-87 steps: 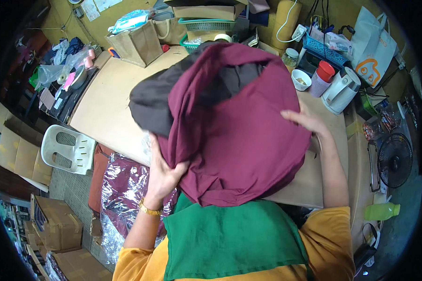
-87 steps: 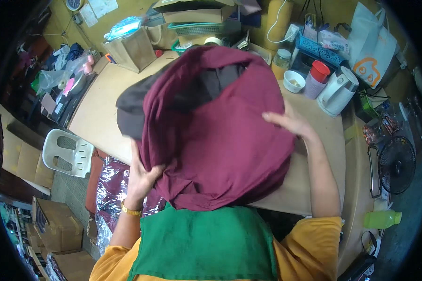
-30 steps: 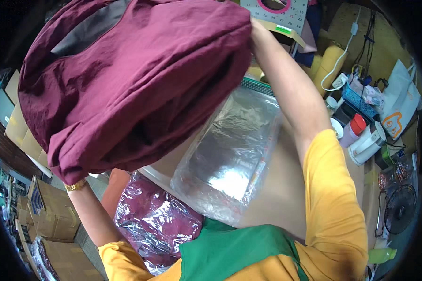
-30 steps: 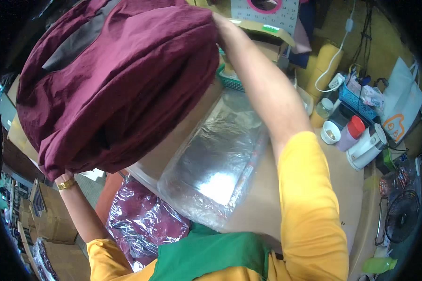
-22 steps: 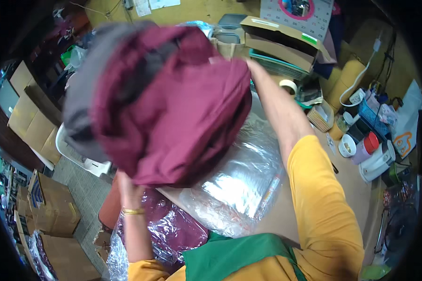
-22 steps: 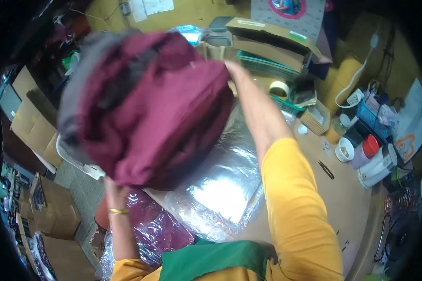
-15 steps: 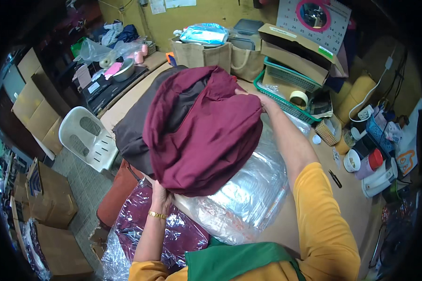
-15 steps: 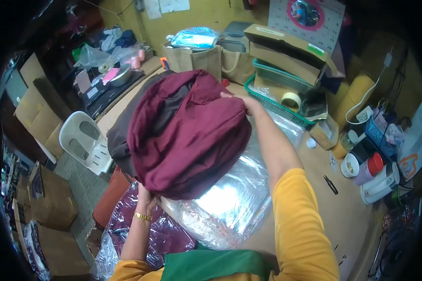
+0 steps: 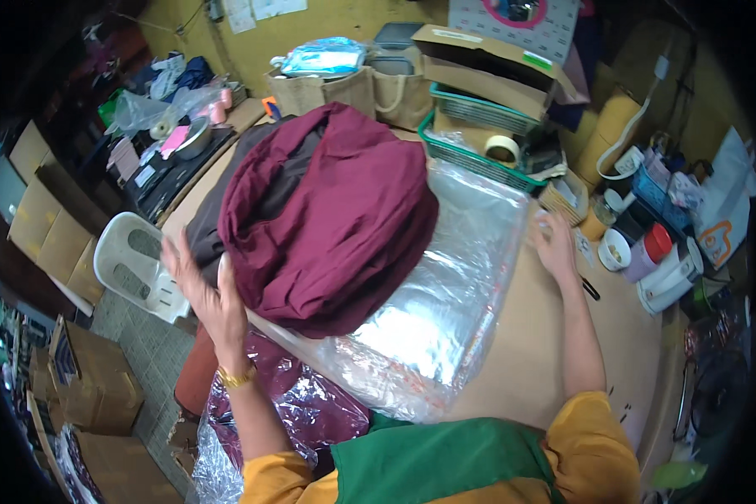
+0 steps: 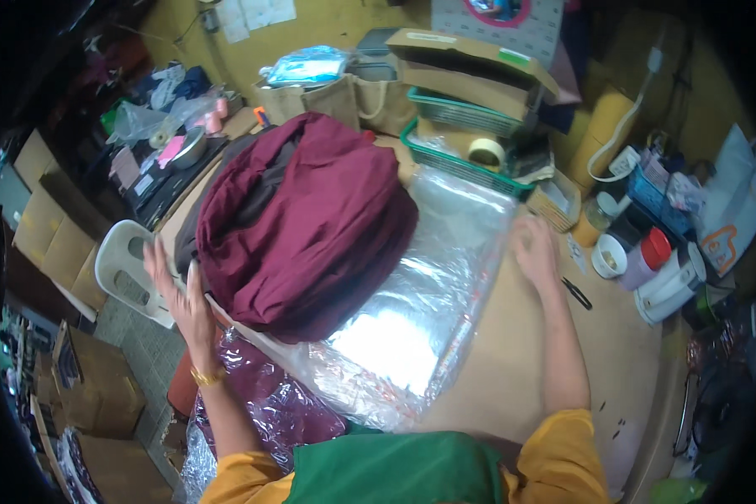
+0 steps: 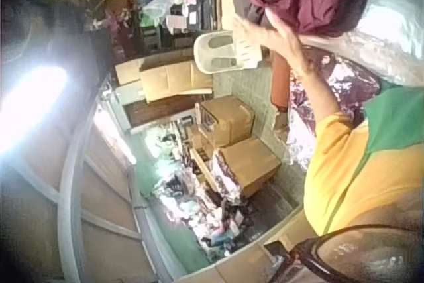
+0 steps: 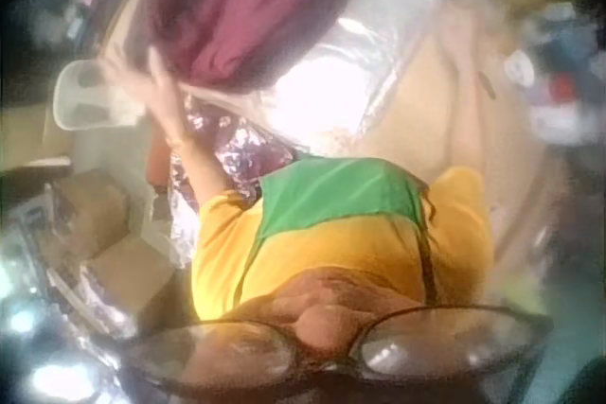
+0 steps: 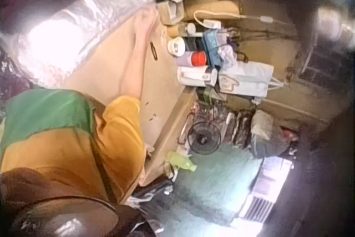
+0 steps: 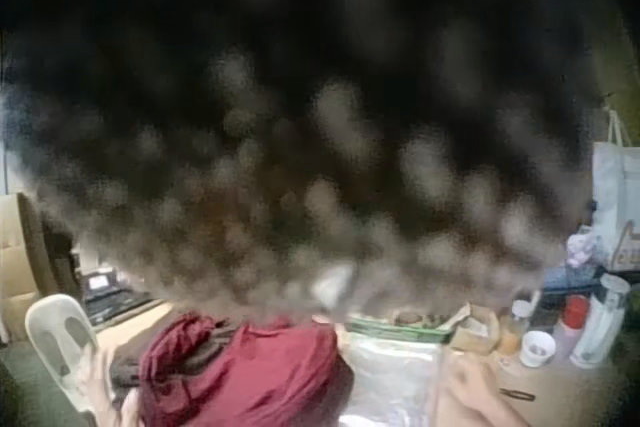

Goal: The person arranges fabric pieces on a table, trims loose threads from the fabric using thread snips, and turns and folds the items.

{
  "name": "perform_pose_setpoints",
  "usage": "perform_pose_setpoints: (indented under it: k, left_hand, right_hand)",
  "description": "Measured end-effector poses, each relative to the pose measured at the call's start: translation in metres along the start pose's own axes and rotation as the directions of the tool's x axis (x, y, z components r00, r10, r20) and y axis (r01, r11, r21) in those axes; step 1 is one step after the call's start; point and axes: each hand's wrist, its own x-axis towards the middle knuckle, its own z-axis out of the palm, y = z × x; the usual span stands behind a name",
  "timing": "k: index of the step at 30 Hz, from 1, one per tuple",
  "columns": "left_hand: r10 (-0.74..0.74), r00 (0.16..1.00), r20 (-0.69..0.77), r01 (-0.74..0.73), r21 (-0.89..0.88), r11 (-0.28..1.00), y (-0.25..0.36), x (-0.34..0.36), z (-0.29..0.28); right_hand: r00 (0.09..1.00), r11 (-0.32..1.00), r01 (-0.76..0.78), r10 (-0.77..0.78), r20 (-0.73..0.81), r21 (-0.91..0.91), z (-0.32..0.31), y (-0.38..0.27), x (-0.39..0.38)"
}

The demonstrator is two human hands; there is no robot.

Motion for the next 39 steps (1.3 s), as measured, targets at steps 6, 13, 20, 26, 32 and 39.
perform_pose_setpoints:
  k: [6,13,20,26,32,39]
  left_hand:
    - [-0.265,0.456,0.849,-0.230,0.401,0.887,-0.077,0.037,0.117]
    - [-0.070,0.470,0.880,-0.059,0.111,0.992,0.085,0.032,0.074]
    - [-0.073,0.796,0.601,-0.095,0.243,0.965,0.047,0.025,0.064]
    - [0.180,0.693,0.698,-0.200,-0.054,0.978,0.251,-0.004,0.034]
    - [0.350,0.606,0.714,-0.229,-0.265,0.937,0.283,-0.070,-0.019]
    - [0.156,0.493,0.856,-0.163,-0.086,0.983,0.150,-0.202,0.011]
  right_hand:
    - [0.975,0.923,-0.199,0.222,0.031,-0.330,0.006,0.080,-0.099]
    - [0.966,0.953,-0.232,0.249,0.065,-0.197,-0.016,0.086,-0.133]
    - [0.979,0.978,-0.191,0.196,0.051,-0.085,-0.019,0.090,-0.126]
    - [0.935,0.935,-0.345,0.334,-0.123,-0.082,0.000,0.157,-0.130]
    - [0.803,0.694,-0.444,0.589,-0.092,0.566,-0.046,0.151,-0.145]
    - [0.945,0.893,-0.029,-0.122,0.303,0.449,-0.100,-0.043,-0.225]
